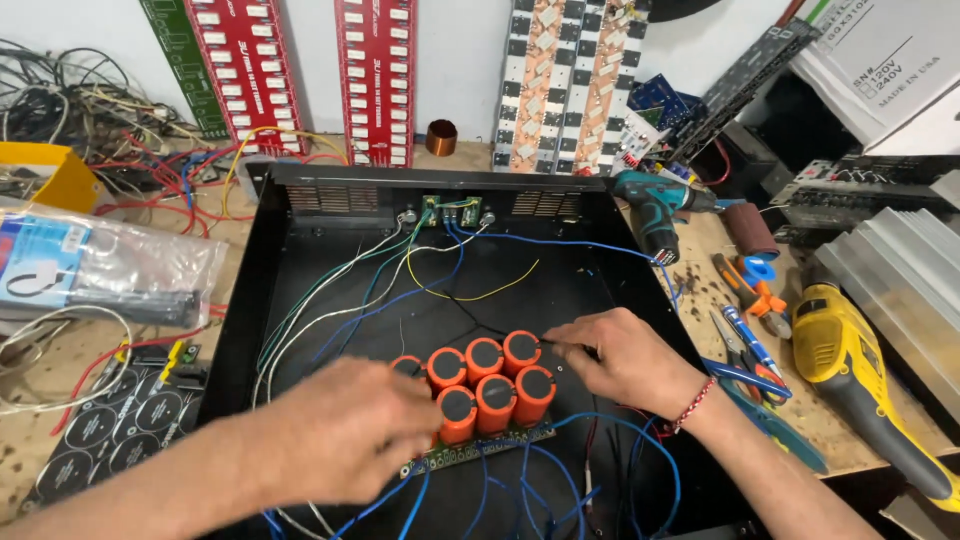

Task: Assembling a capacitor bank into an electronic chassis, trimming wires, and organizing internal components.

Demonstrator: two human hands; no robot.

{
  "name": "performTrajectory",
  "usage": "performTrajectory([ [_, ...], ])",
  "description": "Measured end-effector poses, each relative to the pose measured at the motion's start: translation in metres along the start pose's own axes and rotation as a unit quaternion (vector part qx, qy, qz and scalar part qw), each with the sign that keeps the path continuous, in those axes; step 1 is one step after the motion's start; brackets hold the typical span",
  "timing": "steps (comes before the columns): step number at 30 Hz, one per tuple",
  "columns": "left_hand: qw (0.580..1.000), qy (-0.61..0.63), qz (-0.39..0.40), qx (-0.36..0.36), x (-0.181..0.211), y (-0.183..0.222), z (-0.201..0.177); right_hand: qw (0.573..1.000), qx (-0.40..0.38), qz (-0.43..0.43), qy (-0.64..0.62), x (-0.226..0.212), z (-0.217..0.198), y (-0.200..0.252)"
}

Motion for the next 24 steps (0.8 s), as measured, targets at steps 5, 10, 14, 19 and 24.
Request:
performTrajectory([
  [5, 0.975, -0.174, 0.052, -0.128, 0.02, 0.014, 0.064, 0.999, 0.021, -0.014, -0.025, -0.005, -0.001, -0.001],
  [10, 0.963, -0.259, 0.076, 0.004, 0.03, 0.005, 0.069, 0.999, 0.021, -0.015, -0.028, -0.008, 0.008, -0.004],
  [14, 0.954, -0.285, 0.076, 0.058, 0.03, 0.016, 0.064, 0.993, 0.077, -0.054, -0.069, -0.008, 0.01, -0.017],
  [19, 0.949, -0.272, 0.138, 0.083, 0.034, 0.049, 0.022, 0.99, 0.074, -0.059, -0.102, -0.004, 0.018, -0.025],
  [24, 0.946, -0.292, 0.118, 0.077, 0.016, 0.063, 0.03, 0.992, 0.015, -0.072, -0.106, -0.01, 0.029, -0.026],
])
Point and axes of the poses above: each hand's wrist, its own y-axis away from the middle knuckle, its own z-axis out of the palm, x = y × z, the point moved 10 cm from there along -y, towards the middle knuckle, and after that the axes turned 5 degrees about -z, right-handed, at the moved point
